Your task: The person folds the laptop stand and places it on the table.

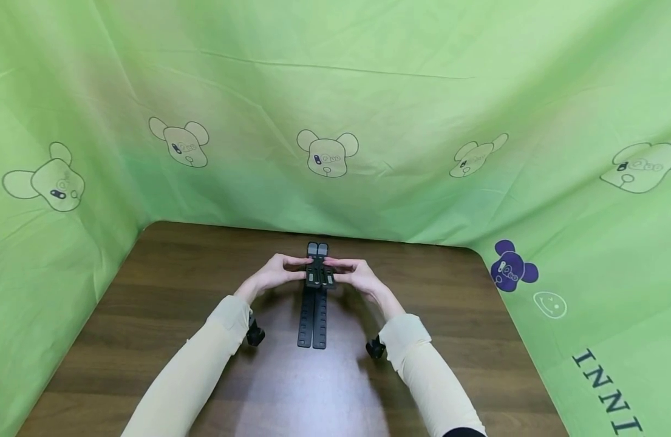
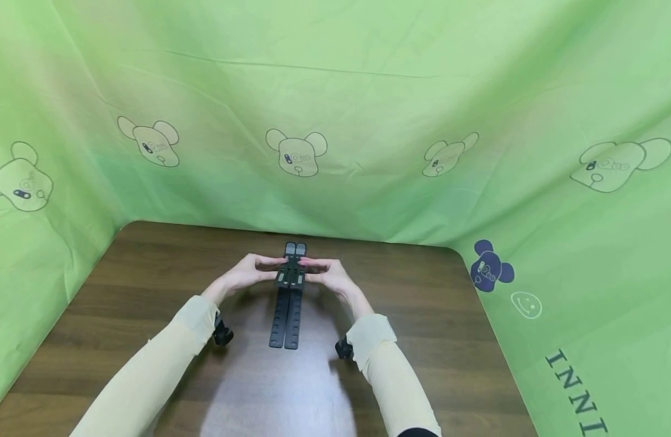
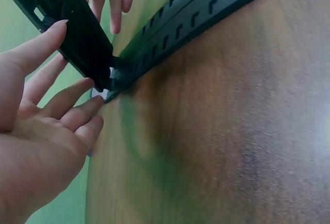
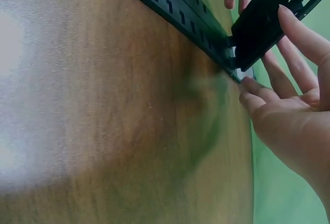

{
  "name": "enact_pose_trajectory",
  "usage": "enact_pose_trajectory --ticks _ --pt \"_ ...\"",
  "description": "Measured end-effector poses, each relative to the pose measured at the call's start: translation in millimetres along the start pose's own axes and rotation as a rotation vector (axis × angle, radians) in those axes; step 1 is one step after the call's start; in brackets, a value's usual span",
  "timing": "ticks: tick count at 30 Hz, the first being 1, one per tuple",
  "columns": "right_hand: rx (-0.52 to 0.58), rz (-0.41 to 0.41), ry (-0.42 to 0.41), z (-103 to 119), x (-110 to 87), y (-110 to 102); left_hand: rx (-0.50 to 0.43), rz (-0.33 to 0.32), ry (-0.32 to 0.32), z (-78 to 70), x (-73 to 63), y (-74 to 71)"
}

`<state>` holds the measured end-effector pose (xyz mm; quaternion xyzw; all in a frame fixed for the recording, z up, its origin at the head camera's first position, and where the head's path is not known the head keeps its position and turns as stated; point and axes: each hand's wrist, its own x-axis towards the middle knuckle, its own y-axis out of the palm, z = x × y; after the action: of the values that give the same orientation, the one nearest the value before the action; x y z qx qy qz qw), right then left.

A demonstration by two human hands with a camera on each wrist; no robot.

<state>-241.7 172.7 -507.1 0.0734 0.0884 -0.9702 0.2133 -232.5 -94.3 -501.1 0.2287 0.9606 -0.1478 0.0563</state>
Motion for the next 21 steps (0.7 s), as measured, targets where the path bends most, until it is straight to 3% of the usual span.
enact_pose_trajectory --ticks 4,10,15,21 --pt "-0.045 -0.016 -0.016 -4.9 -2.1 2.5 0.055 -0.014 0.074 6.4 -0.8 3.6" --pt "-0.245 -0.026 -0.121 -9.7 -8.3 8.1 0.227 -0.04 0.198 15.4 -3.8 7.8" --pt "-0.367 -0.034 -0.165 -11.5 -13.3 11.7 0.367 -0.06 0.192 17.0 -8.9 11.7" --pt "-0.448 -0.044 -0.158 -13.2 -17.3 14.2 0.562 -0.05 0.191 17.0 -15.0 18.0"
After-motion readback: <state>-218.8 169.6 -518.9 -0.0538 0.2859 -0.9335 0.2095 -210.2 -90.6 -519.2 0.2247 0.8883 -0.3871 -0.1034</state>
